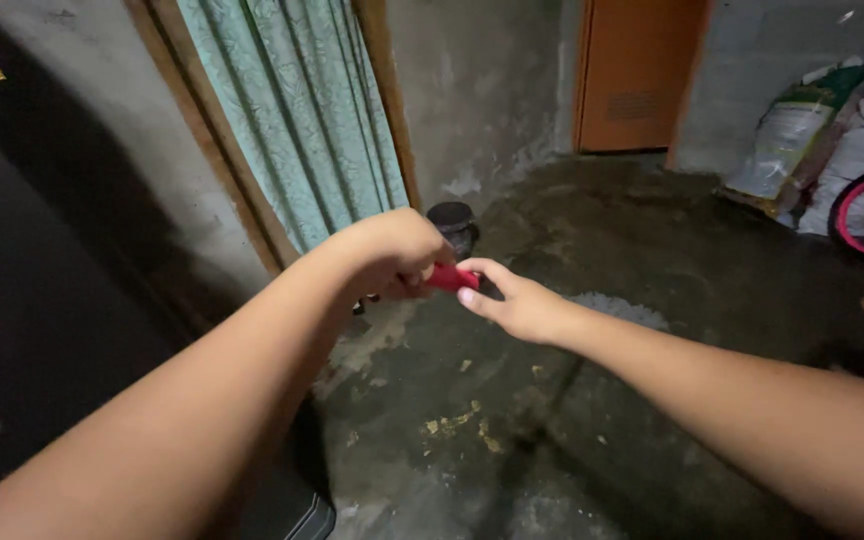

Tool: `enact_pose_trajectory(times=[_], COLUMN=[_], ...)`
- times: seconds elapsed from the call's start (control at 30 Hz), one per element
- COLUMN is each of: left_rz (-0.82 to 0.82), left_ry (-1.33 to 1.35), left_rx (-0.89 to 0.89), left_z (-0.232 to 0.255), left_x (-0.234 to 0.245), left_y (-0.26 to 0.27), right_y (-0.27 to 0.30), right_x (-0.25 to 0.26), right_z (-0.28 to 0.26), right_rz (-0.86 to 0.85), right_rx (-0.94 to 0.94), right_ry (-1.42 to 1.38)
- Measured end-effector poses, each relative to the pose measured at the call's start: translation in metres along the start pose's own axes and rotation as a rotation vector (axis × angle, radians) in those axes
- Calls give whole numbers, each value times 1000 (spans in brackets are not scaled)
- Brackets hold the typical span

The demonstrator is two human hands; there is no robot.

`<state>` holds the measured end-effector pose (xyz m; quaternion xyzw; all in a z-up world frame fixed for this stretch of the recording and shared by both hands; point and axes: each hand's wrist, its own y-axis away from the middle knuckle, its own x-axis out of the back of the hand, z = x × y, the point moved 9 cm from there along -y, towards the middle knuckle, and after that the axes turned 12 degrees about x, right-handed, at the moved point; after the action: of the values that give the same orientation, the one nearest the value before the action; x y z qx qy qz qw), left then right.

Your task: The person assembles a mop by joining and screwing the sections of the mop handle together by hand.

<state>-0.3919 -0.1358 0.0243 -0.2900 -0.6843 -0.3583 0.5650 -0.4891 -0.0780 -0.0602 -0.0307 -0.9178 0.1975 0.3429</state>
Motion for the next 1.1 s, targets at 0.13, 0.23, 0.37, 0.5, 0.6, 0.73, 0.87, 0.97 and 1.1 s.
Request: enact_pose_trajectory(times=[0.13, 0.23, 0.37, 0.5, 0.6, 0.73, 0.87, 0.97, 1.1], left_rz=[113, 39, 72, 98, 104, 103, 102, 148, 9], left_ry=[-263, 22, -139, 437, 728, 851, 798, 684, 382], left_rx=[-125, 97, 84, 361, 487, 488, 473, 369, 149], left_z=[30, 26, 61, 78, 96, 131, 166, 178, 176], left_x=[-10, -14, -19, -37, -46, -47, -52, -64, -110], left_y=[-10, -32, -70, -102, -129, -178, -225, -255, -274], right_y=[1, 3, 18, 54, 85, 130, 158, 162, 154], right_x=[-1, 8, 27, 49, 69, 94, 116, 134, 147], right_z=[18, 44, 85, 112, 125, 138, 144, 148, 148], right_rz=[-3, 65, 54, 81, 79, 68, 99, 123, 120], right_rx=[33, 34, -55, -100, -218, -409, -456, -415, -391], right_ry=[55, -54, -4, -41, 52, 141, 130, 141, 168])
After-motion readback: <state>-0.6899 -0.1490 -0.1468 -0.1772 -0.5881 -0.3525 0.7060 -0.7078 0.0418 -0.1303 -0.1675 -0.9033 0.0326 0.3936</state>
